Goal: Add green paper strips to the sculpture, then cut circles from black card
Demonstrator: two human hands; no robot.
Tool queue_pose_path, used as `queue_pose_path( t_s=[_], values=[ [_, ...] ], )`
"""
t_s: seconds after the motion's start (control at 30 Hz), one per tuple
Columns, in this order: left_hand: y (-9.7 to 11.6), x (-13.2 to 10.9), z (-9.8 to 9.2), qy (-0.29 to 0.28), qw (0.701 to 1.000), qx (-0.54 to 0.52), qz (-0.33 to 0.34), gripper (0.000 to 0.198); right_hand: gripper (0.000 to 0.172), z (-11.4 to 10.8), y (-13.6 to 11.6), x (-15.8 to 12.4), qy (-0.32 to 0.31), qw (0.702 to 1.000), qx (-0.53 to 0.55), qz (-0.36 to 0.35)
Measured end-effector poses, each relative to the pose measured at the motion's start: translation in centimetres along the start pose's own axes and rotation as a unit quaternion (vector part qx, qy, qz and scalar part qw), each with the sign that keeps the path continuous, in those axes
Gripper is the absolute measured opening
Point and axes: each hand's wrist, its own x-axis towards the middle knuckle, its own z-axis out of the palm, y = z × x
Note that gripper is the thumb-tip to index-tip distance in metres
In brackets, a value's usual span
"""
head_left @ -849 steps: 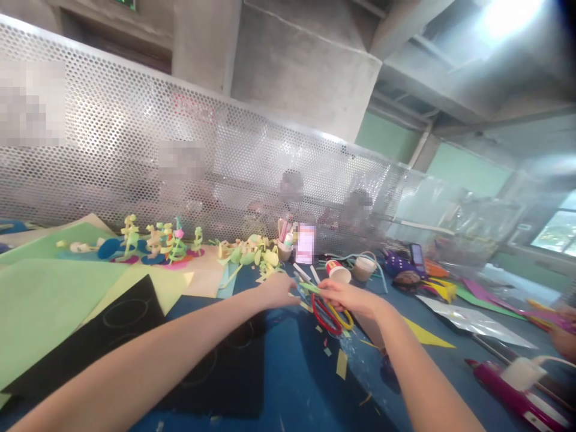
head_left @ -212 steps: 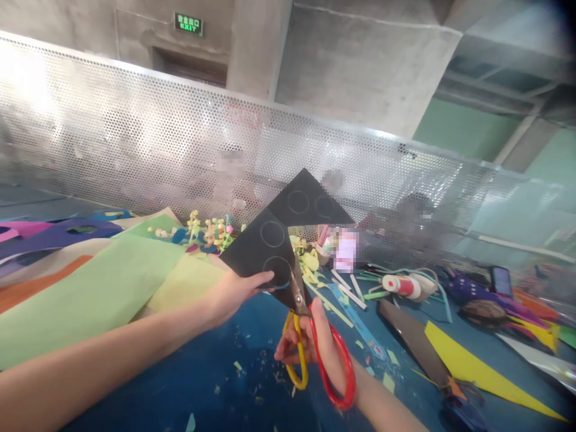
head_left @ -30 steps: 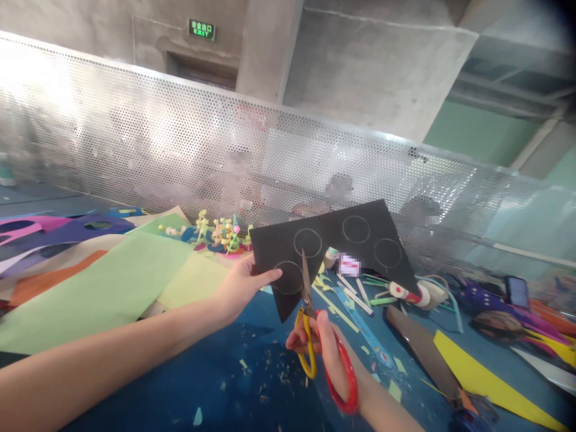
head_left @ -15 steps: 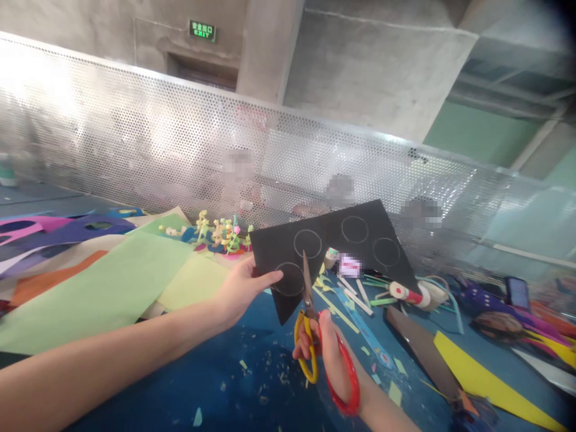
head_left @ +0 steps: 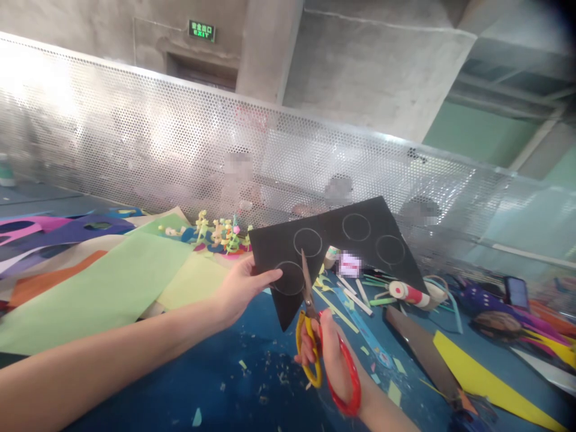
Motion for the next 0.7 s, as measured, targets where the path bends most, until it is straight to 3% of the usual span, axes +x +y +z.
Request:
queue_pose_path(
  t_s=[0.13, 0.43, 0.7],
  values=[
    [0.2, 0.1, 0.0, -0.005, 1.0, 0.001, 0.001, 0.032, 0.061, -0.3, 0.2, 0.1, -0.01, 1.0, -0.025, -0.008],
    [0.8, 0.4, -0.6, -0.008, 1.0, 0.027, -0.007, 0.028, 0.059, -0.4, 0.0, 0.2, 0.028, 0.997, -0.067, -0.013],
    [1.0, 0.8, -0.9, -0.005, 1.0, 0.019, -0.019, 0.028, 0.059, -1.1, 0.4, 0.6, -0.006, 0.994, -0.109, -0.01]
  ],
)
